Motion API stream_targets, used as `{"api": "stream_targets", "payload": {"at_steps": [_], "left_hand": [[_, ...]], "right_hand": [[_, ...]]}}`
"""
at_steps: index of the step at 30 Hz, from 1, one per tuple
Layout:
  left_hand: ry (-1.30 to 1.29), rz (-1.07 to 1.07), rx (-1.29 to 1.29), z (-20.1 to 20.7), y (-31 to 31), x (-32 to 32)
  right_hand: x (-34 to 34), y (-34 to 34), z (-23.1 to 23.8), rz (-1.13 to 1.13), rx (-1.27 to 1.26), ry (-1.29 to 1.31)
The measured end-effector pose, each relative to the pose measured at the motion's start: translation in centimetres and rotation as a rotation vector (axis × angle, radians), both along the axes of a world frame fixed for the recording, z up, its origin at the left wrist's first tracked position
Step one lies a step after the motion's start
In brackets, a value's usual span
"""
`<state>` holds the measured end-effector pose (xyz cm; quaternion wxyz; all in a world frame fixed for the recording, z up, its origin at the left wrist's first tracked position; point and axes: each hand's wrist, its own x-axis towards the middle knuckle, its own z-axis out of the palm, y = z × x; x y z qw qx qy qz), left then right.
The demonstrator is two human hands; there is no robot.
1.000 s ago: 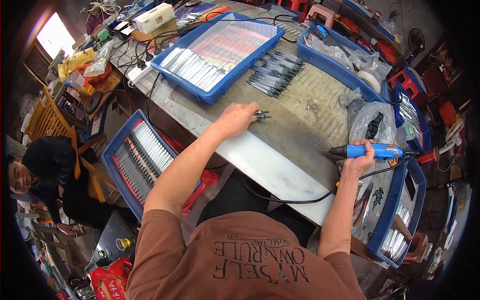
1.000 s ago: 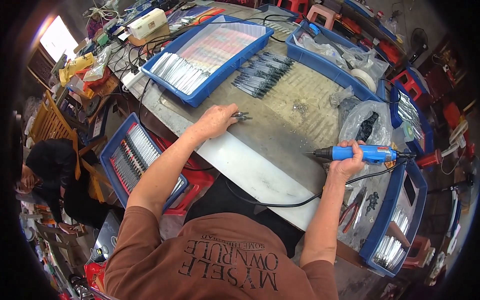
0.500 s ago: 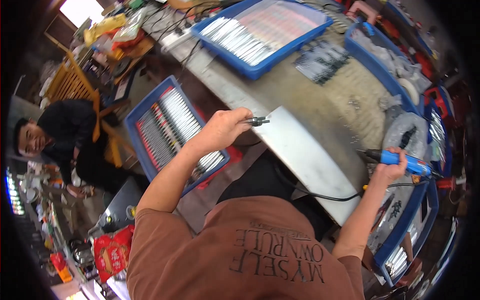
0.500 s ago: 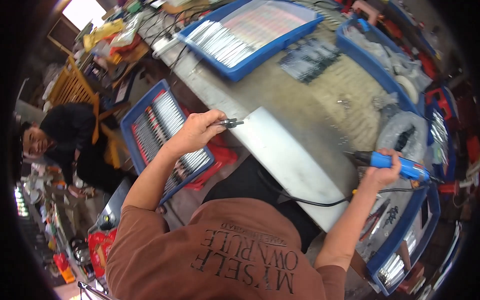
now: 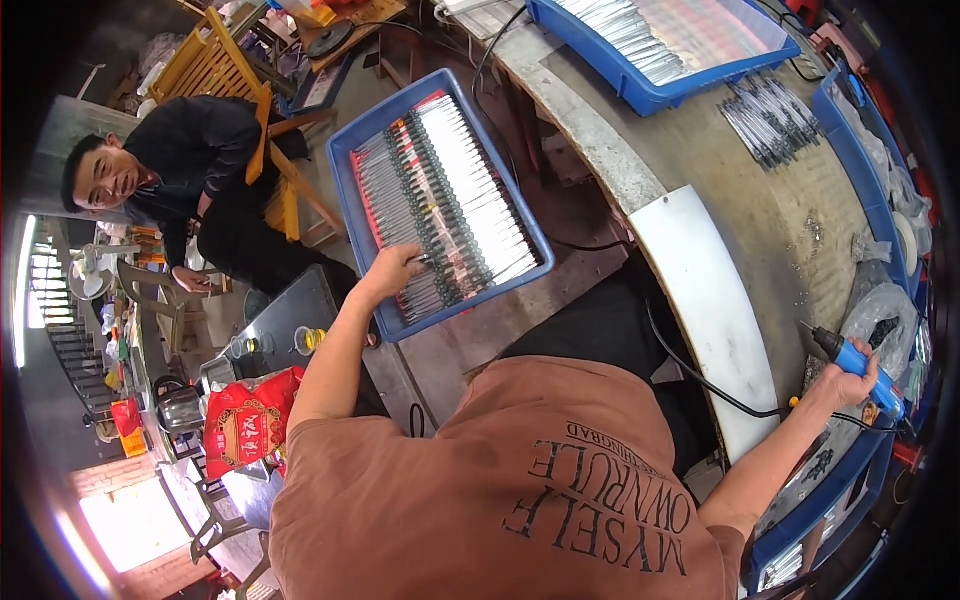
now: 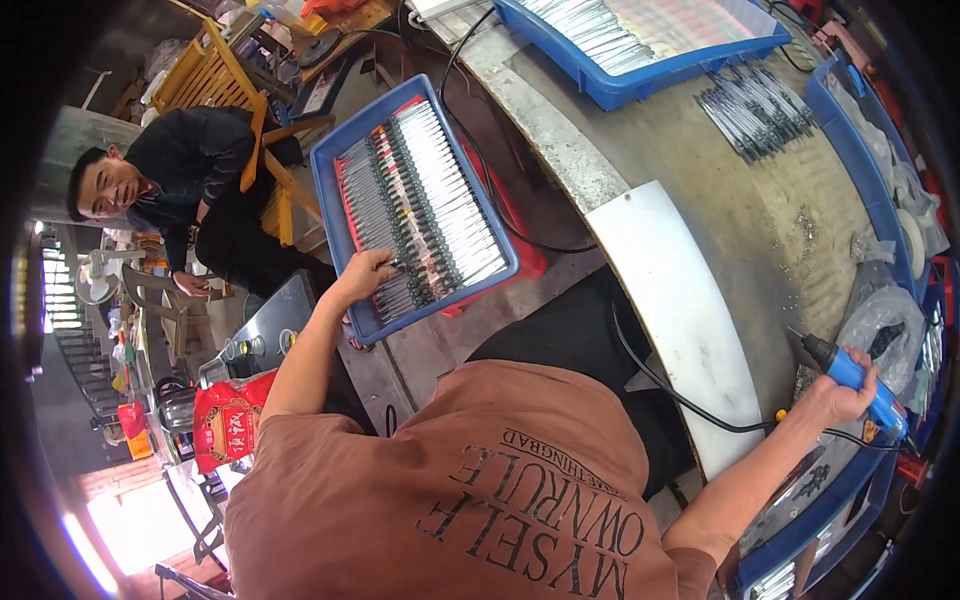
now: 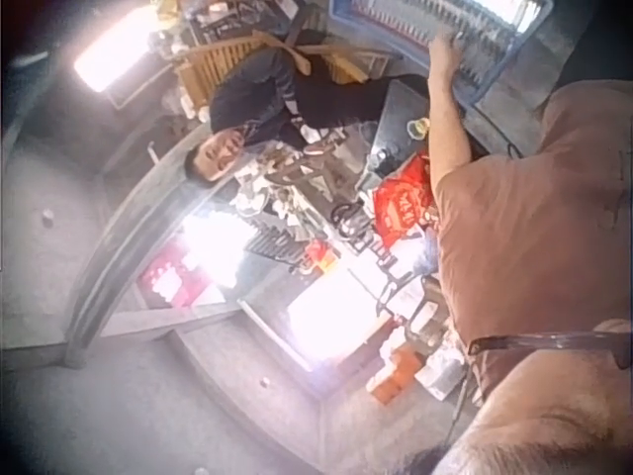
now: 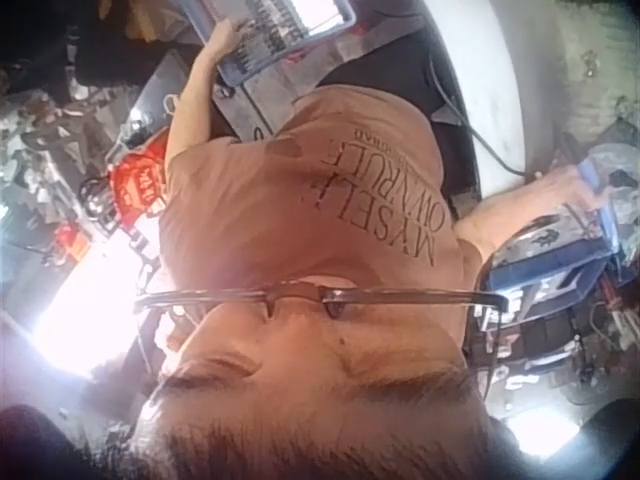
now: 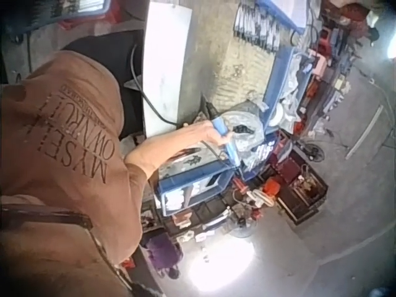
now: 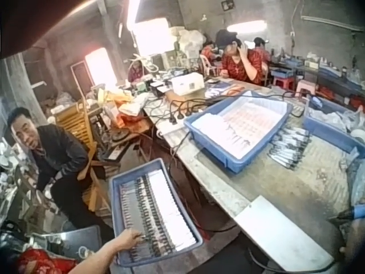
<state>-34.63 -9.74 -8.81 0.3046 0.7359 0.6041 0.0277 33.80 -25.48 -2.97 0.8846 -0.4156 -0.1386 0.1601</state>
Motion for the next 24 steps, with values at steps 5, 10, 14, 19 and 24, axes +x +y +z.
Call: {"api": "stream_targets", "payload": {"at_steps": [5, 10, 14, 19, 24], "left_hand": [[-0.007, -0.032, -0.058, -2.5, -0.5, -1.2], [0.024, -0.065, -0.050, -3.0, -0.2, -0.9], [0.188, -0.096, -0.029, -2.5, -0.3, -0.2], [0.217, -0.091, 0.007, -1.9, -0.6, 0.4], [0.134, -0.112, 0.026, -2.7, -0.7, -0.4]], "right_hand": [[-0.5, 0.2, 0.3, -0.011, -0.013, -0.004], [-0.3, 0.1, 0.2, -0.042, -0.016, 0.014], [-0.1, 0.2, 0.4, -0.016, -0.015, -0.008], [-0.2, 0.3, 0.3, -0.040, -0.017, 0.012], [-0.3, 0.3, 0.3, -0.024, -0.019, -0.004]]}}
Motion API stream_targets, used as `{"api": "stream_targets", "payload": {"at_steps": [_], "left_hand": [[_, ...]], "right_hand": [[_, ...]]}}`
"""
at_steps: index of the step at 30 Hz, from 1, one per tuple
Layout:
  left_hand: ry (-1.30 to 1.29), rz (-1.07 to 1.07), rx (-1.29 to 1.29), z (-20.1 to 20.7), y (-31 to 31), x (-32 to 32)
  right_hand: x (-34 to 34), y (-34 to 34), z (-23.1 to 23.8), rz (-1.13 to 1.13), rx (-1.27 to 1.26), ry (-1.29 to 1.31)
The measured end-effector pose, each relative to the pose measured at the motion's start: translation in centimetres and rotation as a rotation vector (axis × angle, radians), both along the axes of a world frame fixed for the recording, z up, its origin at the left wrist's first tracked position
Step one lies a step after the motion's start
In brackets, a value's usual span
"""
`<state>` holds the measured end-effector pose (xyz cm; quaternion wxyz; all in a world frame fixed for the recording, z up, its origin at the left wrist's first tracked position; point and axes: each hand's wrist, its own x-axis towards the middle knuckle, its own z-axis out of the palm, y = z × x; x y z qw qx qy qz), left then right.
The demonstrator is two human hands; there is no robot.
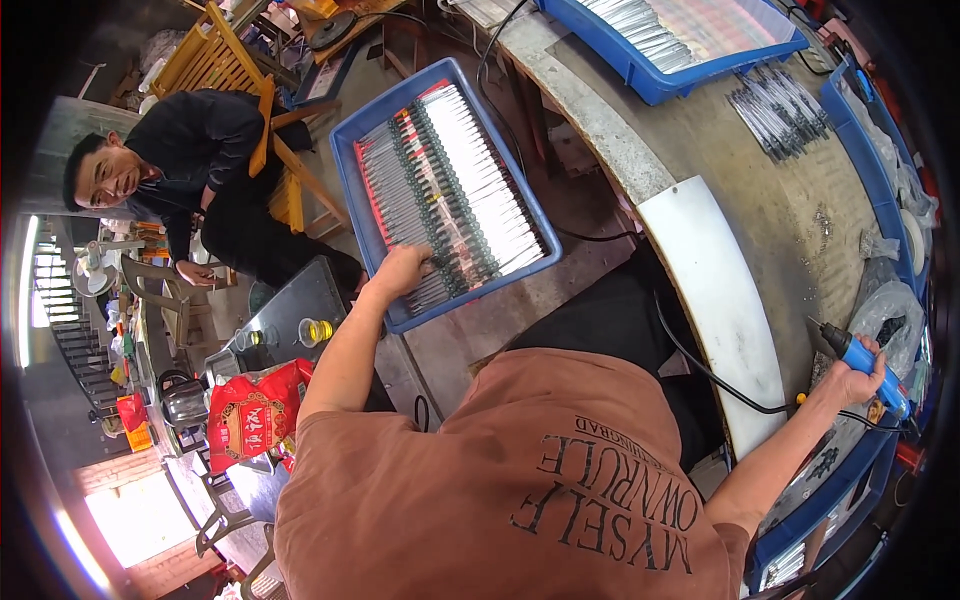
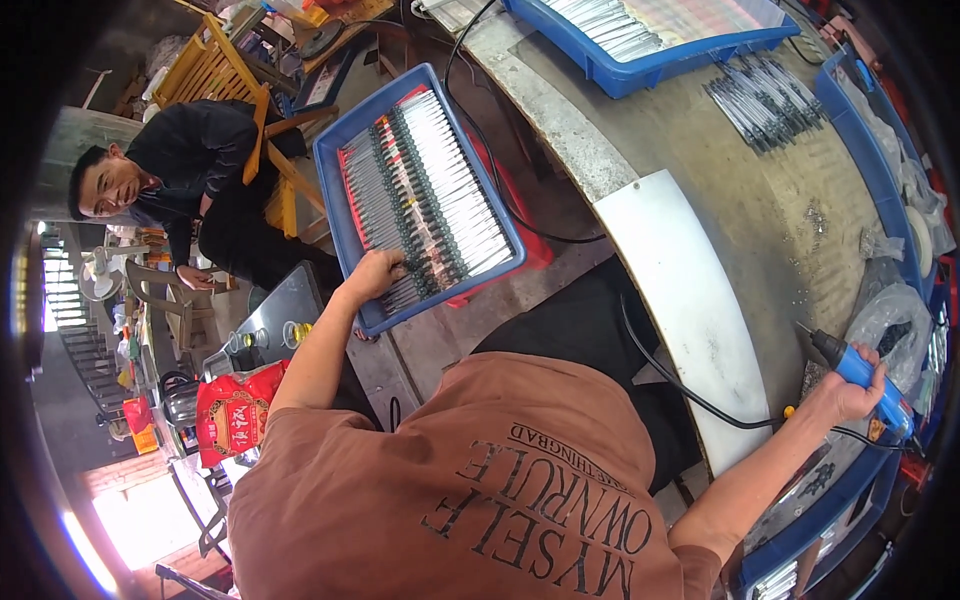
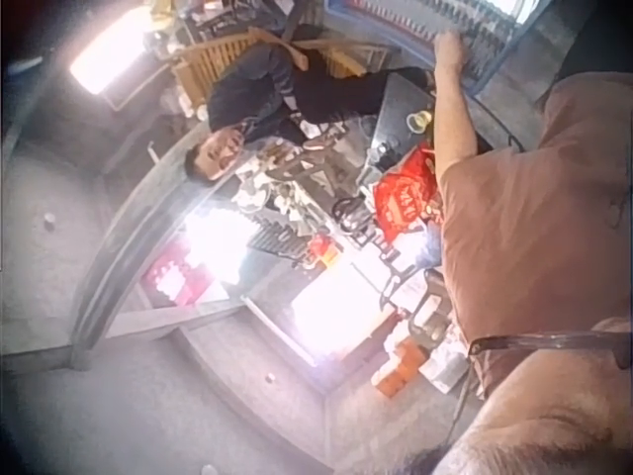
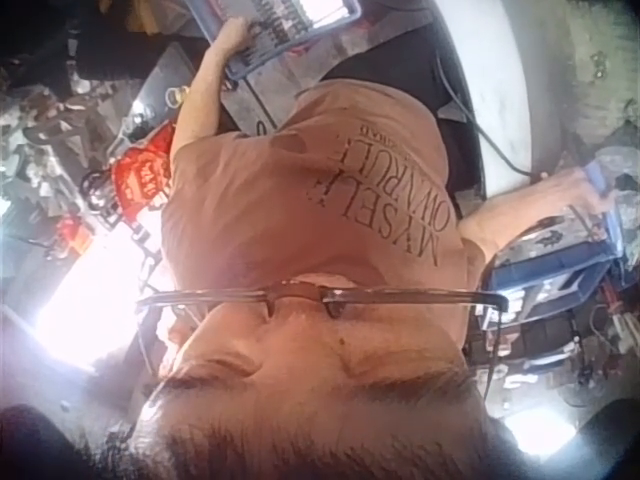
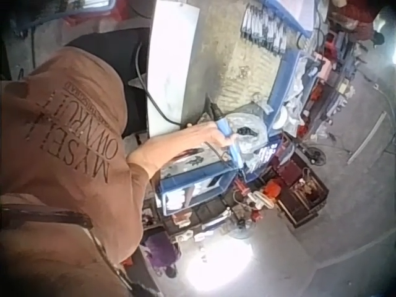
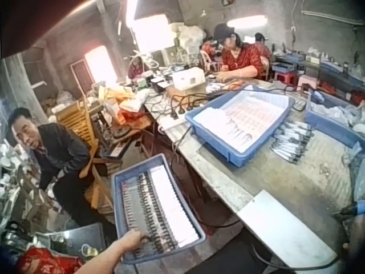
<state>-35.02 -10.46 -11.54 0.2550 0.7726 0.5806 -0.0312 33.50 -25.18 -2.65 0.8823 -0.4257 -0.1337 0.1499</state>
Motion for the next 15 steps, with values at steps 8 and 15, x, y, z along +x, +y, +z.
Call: {"api": "stream_targets", "payload": {"at_steps": [8, 15], "left_hand": [[0.106, -0.062, -0.119, 0.9, 1.2, 0.4], [0.012, 0.023, -0.049, 1.4, 0.7, 0.2]], "right_hand": [[0.3, -0.2, -0.1, 0.014, 0.005, 0.016], [-0.1, -0.1, 0.2, 0.007, -0.005, 0.012]]}}
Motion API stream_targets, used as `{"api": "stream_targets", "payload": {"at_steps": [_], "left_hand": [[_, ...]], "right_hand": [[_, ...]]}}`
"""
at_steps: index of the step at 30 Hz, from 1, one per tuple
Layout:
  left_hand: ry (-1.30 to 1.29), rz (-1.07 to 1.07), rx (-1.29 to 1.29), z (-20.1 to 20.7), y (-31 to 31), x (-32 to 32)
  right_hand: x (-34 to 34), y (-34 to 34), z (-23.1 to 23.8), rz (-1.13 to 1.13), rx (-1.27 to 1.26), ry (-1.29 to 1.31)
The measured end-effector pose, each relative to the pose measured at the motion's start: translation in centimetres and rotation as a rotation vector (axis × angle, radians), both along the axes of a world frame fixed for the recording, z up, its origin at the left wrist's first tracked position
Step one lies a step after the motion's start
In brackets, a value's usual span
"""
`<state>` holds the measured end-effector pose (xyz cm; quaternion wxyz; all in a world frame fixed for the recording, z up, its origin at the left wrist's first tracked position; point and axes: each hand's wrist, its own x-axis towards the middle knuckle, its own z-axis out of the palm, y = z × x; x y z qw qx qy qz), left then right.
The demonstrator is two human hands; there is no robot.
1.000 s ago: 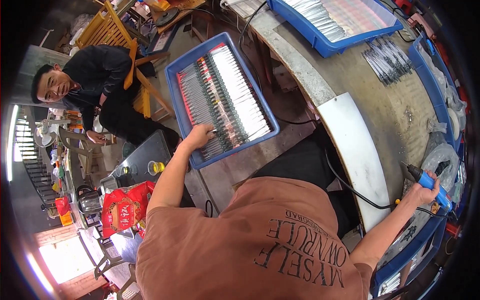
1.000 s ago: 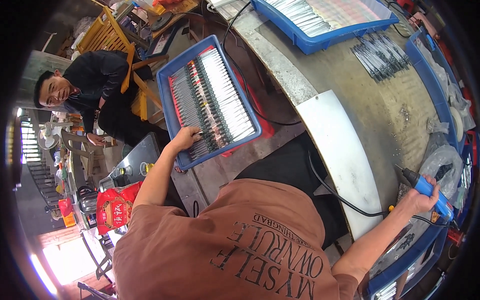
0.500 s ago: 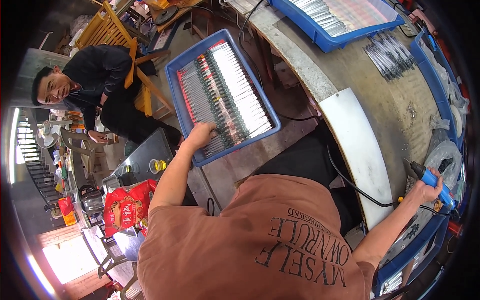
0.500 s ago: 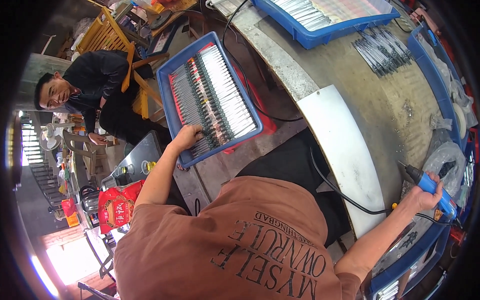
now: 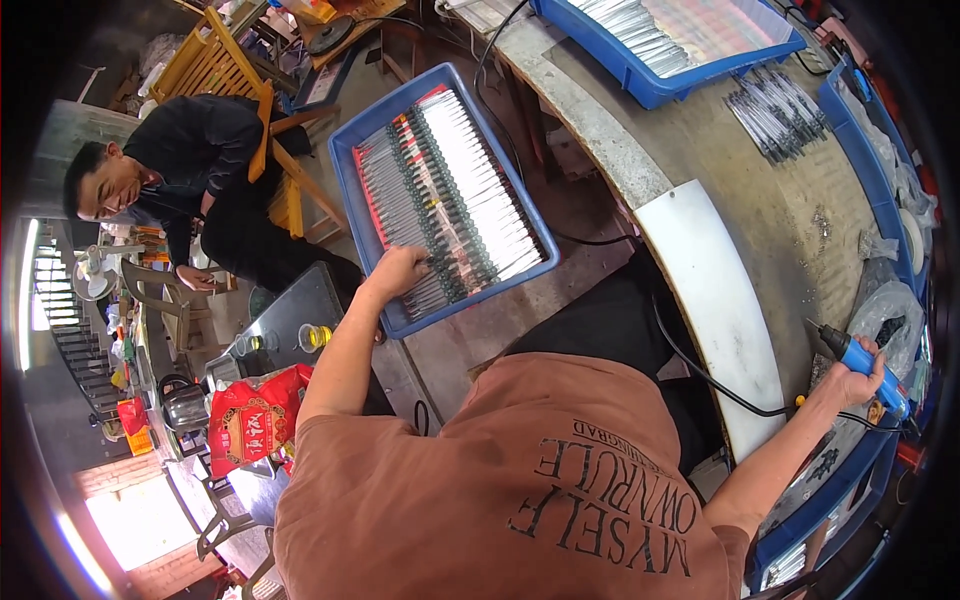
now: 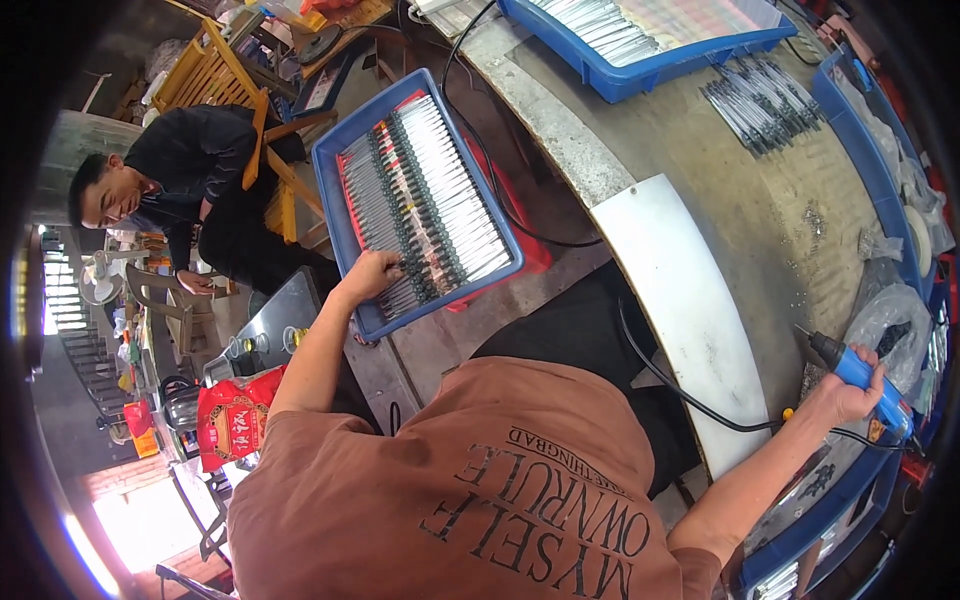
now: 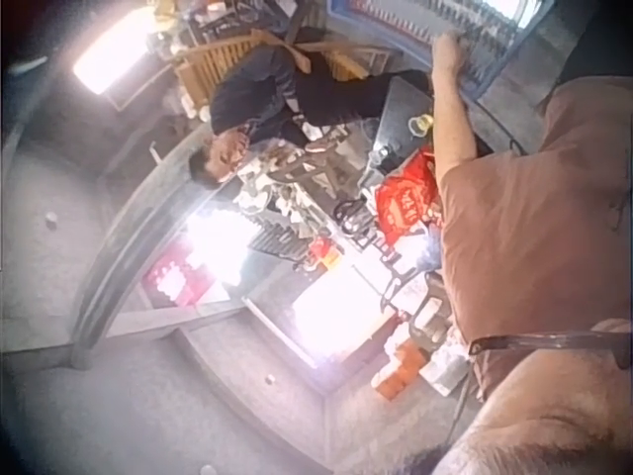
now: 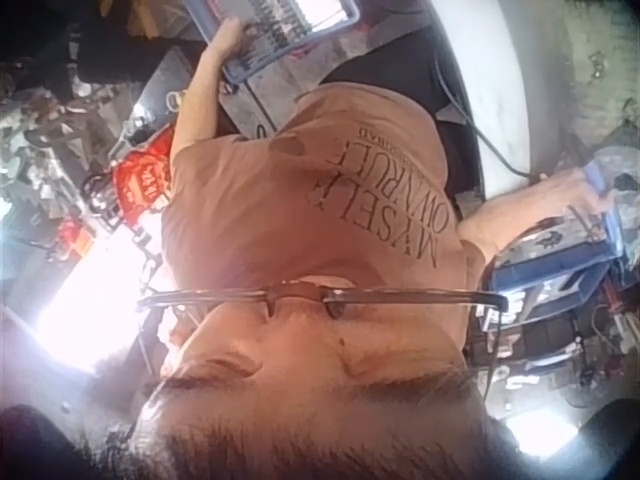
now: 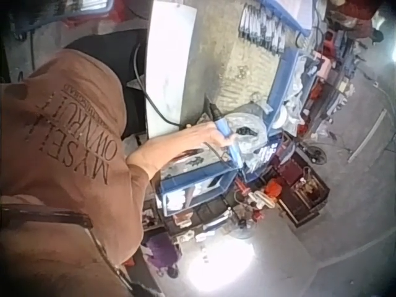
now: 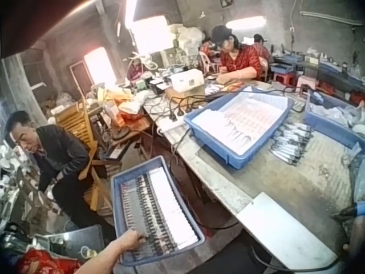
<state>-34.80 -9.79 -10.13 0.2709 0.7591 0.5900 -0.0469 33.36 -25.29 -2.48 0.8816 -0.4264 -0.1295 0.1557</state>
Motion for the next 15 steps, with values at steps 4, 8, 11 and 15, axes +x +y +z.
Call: {"api": "stream_targets", "payload": {"at_steps": [4, 8, 11, 15], "left_hand": [[-0.026, 0.034, 0.124, -0.7, -0.3, -0.1], [-0.075, 0.024, 0.175, -1.5, -0.4, -0.5], [-0.150, -0.011, 0.216, -1.7, -0.8, -0.1], [-0.182, -0.001, 0.251, -1.5, -1.3, 0.1]], "right_hand": [[-0.4, 0.2, 0.0, -0.012, 0.007, 0.018], [0.0, -0.1, -0.1, 0.061, 0.027, -0.001], [-0.6, 0.1, 0.2, 0.008, 0.026, 0.028], [-0.4, 0.1, 0.1, -0.001, 0.012, 0.022]]}}
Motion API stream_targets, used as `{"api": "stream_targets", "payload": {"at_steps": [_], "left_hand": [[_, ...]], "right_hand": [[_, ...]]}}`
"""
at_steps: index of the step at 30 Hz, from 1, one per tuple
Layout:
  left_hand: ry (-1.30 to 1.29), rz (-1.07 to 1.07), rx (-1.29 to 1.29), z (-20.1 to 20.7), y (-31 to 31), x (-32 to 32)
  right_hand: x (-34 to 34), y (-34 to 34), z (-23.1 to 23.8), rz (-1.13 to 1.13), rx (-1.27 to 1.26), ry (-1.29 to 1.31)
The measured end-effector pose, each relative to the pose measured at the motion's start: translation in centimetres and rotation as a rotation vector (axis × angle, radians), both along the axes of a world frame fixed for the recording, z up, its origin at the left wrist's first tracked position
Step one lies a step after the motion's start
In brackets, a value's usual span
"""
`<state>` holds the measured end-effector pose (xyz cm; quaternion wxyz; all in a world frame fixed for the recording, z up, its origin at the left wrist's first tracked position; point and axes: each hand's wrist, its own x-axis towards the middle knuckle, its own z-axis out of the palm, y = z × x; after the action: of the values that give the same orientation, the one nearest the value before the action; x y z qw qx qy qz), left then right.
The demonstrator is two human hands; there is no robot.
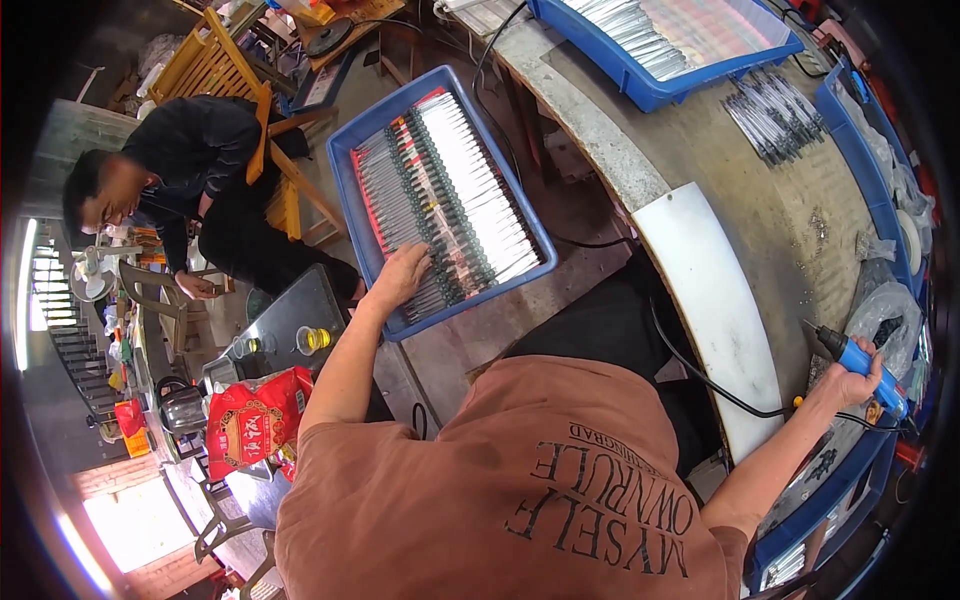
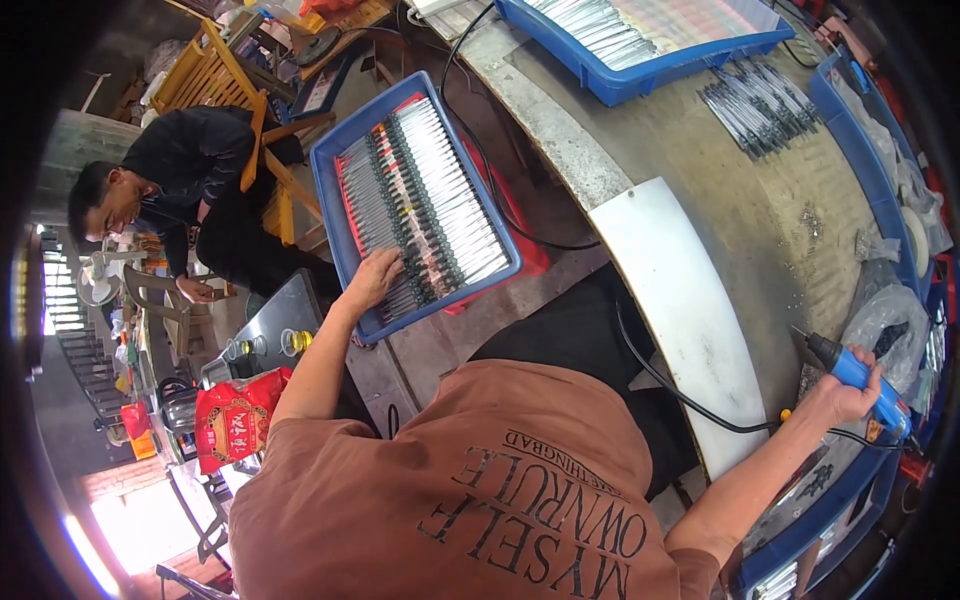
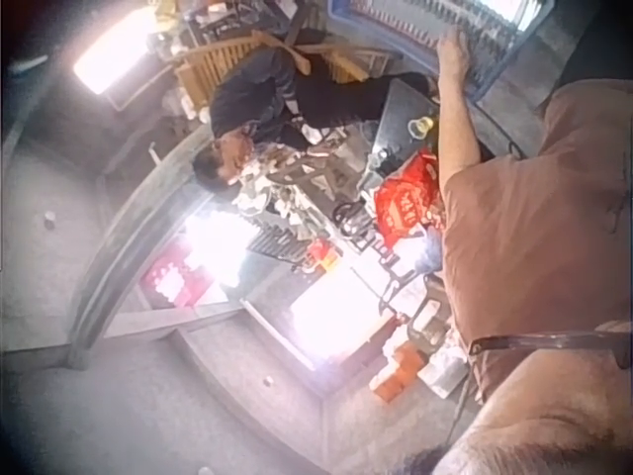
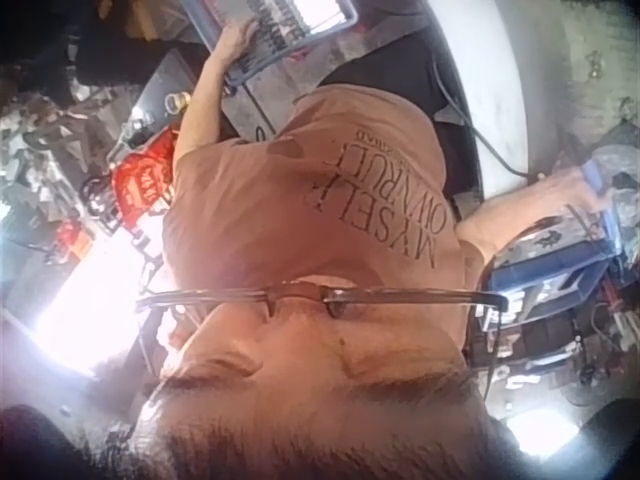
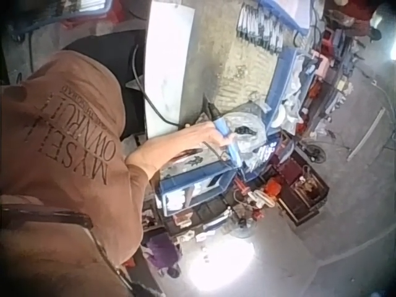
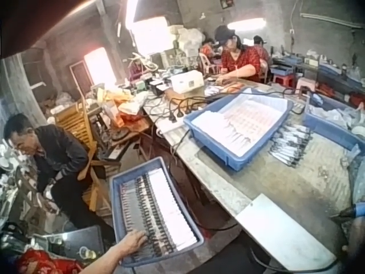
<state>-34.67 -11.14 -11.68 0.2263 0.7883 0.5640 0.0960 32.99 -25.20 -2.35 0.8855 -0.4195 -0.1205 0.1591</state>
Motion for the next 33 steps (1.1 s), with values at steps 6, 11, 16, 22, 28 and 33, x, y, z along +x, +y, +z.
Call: {"api": "stream_targets", "payload": {"at_steps": [6, 11, 16, 22, 28, 33], "left_hand": [[-0.015, 0.039, 0.036, -0.4, -0.9, -0.1], [0.008, 0.042, 0.059, -0.9, -1.4, 0.0], [0.094, 0.026, 0.111, -0.8, -1.5, 0.2], [0.064, 0.067, 0.162, -1.3, -1.3, 0.0], [0.037, 0.055, 0.171, -1.2, -1.2, 0.1], [0.083, 0.031, 0.125, -1.0, -1.1, -0.2]], "right_hand": [[0.9, -0.4, -0.6, 0.054, 0.005, -0.028], [-0.1, 0.1, 0.0, -0.005, -0.011, 0.001], [0.7, -0.2, -0.2, 0.016, -0.020, -0.033], [0.9, -0.3, -0.4, 0.043, 0.014, -0.015], [0.6, -0.1, -0.2, -0.002, -0.018, -0.025], [1.0, -0.2, -0.4, 0.030, -0.016, -0.037]]}}
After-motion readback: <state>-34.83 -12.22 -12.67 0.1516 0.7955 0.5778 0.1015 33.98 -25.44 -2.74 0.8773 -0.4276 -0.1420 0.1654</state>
